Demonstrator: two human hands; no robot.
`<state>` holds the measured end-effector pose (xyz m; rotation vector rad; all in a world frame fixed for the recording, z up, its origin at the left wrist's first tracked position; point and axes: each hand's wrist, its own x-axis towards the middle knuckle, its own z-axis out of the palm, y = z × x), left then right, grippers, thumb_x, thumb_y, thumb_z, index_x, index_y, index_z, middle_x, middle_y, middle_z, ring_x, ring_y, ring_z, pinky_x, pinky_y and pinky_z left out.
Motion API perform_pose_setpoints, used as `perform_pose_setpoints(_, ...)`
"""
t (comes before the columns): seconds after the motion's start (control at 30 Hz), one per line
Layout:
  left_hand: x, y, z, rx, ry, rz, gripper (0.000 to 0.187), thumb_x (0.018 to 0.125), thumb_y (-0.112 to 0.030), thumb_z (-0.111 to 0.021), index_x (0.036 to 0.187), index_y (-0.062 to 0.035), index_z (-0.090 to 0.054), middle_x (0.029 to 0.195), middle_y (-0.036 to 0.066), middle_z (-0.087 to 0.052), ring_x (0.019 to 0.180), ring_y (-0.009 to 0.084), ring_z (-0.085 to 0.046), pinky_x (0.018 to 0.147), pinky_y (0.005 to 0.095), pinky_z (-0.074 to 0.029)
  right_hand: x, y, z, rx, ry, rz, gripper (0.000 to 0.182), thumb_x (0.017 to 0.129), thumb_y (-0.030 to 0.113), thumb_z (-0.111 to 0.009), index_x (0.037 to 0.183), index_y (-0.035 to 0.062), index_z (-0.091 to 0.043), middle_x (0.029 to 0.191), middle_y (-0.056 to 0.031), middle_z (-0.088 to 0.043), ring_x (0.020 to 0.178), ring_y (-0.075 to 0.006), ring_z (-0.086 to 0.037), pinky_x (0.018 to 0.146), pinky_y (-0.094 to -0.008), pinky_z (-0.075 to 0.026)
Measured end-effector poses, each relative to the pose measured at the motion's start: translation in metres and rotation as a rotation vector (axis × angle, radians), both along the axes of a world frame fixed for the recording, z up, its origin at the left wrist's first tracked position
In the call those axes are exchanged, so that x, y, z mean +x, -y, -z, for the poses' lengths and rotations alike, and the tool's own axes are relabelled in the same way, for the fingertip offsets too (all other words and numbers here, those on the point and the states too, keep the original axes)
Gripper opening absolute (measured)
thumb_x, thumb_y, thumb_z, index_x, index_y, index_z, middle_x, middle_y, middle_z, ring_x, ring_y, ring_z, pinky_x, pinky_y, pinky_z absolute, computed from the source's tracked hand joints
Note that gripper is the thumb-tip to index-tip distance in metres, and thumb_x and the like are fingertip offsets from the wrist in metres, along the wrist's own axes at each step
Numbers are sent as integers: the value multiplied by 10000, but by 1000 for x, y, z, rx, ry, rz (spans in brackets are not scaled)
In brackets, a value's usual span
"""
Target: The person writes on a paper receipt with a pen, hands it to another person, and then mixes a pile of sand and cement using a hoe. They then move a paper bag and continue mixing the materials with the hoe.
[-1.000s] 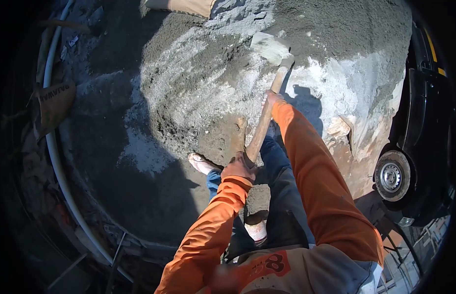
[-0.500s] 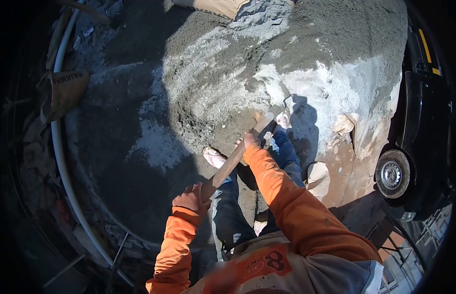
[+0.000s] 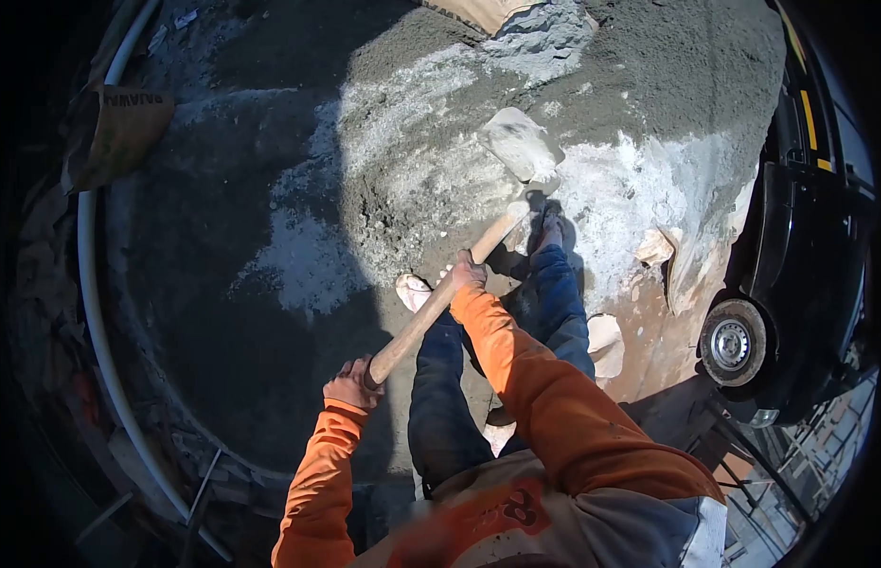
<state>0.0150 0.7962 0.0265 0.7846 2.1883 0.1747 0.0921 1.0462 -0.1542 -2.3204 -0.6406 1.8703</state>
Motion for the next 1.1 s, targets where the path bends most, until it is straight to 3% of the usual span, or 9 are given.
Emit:
perform_pose_setpoints(0.1,-65,-78,10,-68,40,146,518,586,-363,-682,1057,-220,-520,920,82,-607,774,302,-621,682,389,-510,-23,-72,-26,86,67,87,355,825,351,-520,778,-1,-524,708,-124,-590,567,-234,-594,483,-371,-487)
perform_pose_setpoints(0.27,-215,-193,-34,-153,15,426,446,581,-250,-713,1008,-175,-607,823,78,-647,770,259,-624,731,349,-488,-79,-123,90,2,76,-186,508,844,395,-323,1077,0,-540,1039,-153,-599,858,-288,-603,790,-396,-461)
perform_pose_setpoints(0.37,-273,-170,-43,-135,43,452,401,562,-141,-688,955,-122,-614,776,80,-643,735,244,-622,704,334,-487,-169,-66,-42,-69,118,-91,518,847,386,-315,1159,1,-467,1126,-148,-559,935,-278,-581,850,-364,-436)
perform_pose_setpoints(0.5,-285,-76,-70,-182,20,197,494,566,-161,-690,1045,-101,-586,850,117,-638,803,279,-617,760,344,-484,-243,-2,-69,-137,102,-273,498,835,418,-390,1104,10,-483,1051,-175,-583,877,-279,-604,825,-375,-458)
perform_pose_setpoints(0.77,-120,127,-13,57,211,-592,576,561,-183,-708,1093,-45,-537,908,114,-608,839,219,-608,795,272,-459,-242,133,-29,-106,166,-909,497,802,386,-449,1101,-10,-415,875,-199,-619,761,-340,-629,737,-414,-494)
perform_pose_setpoints(0.8,-89,131,-18,63,223,-605,552,568,-174,-705,1071,-21,-534,911,114,-596,841,173,-592,793,251,-447,-228,155,-23,52,266,-975,491,812,450,-413,933,-11,-531,763,-168,-640,657,-322,-634,656,-380,-507)
perform_pose_setpoints(0.93,33,147,-34,59,206,-992,455,604,-126,-689,1002,32,-535,828,50,-555,765,99,-518,702,233,-438,-157,223,-15,19,110,-1054,611,769,388,-519,1208,-17,-389,798,-186,-629,684,-301,-642,670,-400,-520)
perform_pose_setpoints(1.0,90,181,-24,22,135,-968,452,601,-170,-698,986,3,-538,795,71,-582,750,127,-577,682,253,-458,-123,247,-29,60,112,-1237,659,749,352,-575,1225,-25,-319,912,-250,-594,718,-319,-638,690,-392,-515)
perform_pose_setpoints(1.1,131,194,-29,-126,-48,-809,405,604,-282,-654,932,-65,-557,738,148,-612,697,341,-612,622,362,-502,-87,255,-44,-68,34,-1163,598,760,358,-566,1154,-4,-298,855,-252,-580,682,-314,-633,663,-387,-511)
